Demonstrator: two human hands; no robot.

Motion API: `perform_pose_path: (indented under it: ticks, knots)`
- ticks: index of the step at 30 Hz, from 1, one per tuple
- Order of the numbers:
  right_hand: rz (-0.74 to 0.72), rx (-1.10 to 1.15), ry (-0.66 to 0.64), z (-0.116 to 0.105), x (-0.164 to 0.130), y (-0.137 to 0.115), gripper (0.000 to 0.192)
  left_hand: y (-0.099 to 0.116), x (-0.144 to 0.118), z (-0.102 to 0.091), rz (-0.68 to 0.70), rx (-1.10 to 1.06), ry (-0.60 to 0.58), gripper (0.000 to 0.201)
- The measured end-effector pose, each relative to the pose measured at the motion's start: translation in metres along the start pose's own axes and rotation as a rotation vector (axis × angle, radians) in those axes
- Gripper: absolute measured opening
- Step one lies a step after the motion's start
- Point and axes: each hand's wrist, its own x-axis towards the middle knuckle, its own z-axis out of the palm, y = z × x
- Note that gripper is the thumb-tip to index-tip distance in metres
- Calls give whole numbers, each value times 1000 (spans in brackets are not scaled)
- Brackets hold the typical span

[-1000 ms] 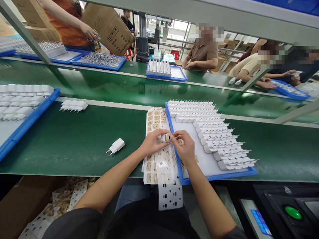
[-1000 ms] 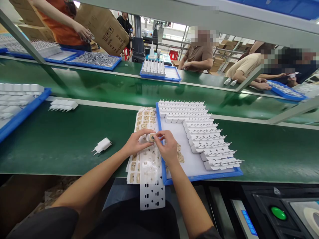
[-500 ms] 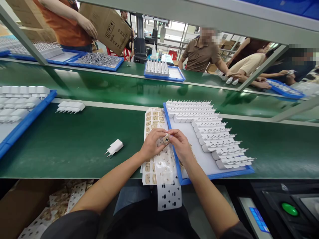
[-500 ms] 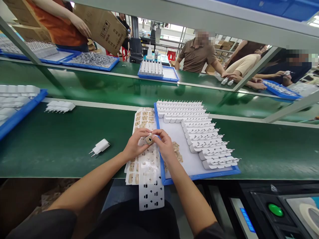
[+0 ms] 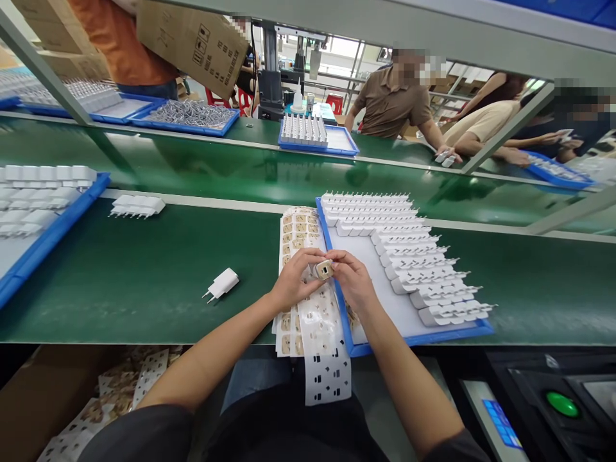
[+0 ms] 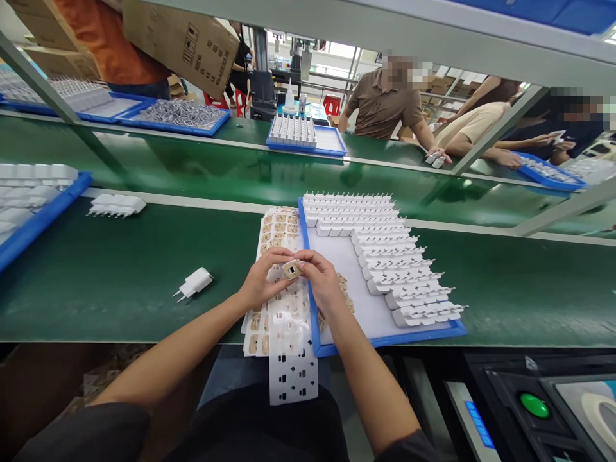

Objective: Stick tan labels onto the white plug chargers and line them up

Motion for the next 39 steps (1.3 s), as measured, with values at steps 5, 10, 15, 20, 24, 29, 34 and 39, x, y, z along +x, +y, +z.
perform_pose_path:
  ticks: [5, 10, 15, 20, 24, 29, 34, 39]
  knots:
    - [-120, -114, 33, -2, 0, 1, 15, 2, 2, -2, -36, -80, -2, 33]
    - [-435, -443, 15, -3, -2, -2, 11, 1, 3, -2, -181, -144, -2, 34]
    - [-476, -515, 40, -1, -6, -6, 14, 1, 3, -1, -254, -155, -20, 34]
    - [-438, -422, -181, -9, -10, -11, 18, -8, 5, -6, -466, -214, 77, 38]
    - [-321, -298, 242, -32, -2, -6, 21, -16, 6, -10, -475, -245, 118, 39]
    - [-218, -971, 383, -58, 8, 11, 22, -15, 11, -12, -435, -258, 124, 40]
    - [-293, -1207, 394, -58, 9, 17, 30, 4, 16, -42, -464, 40, 88, 41]
    - [-327, -1130, 274, -53, 10, 16, 30, 24, -30, -92, -479, 569, -65, 30]
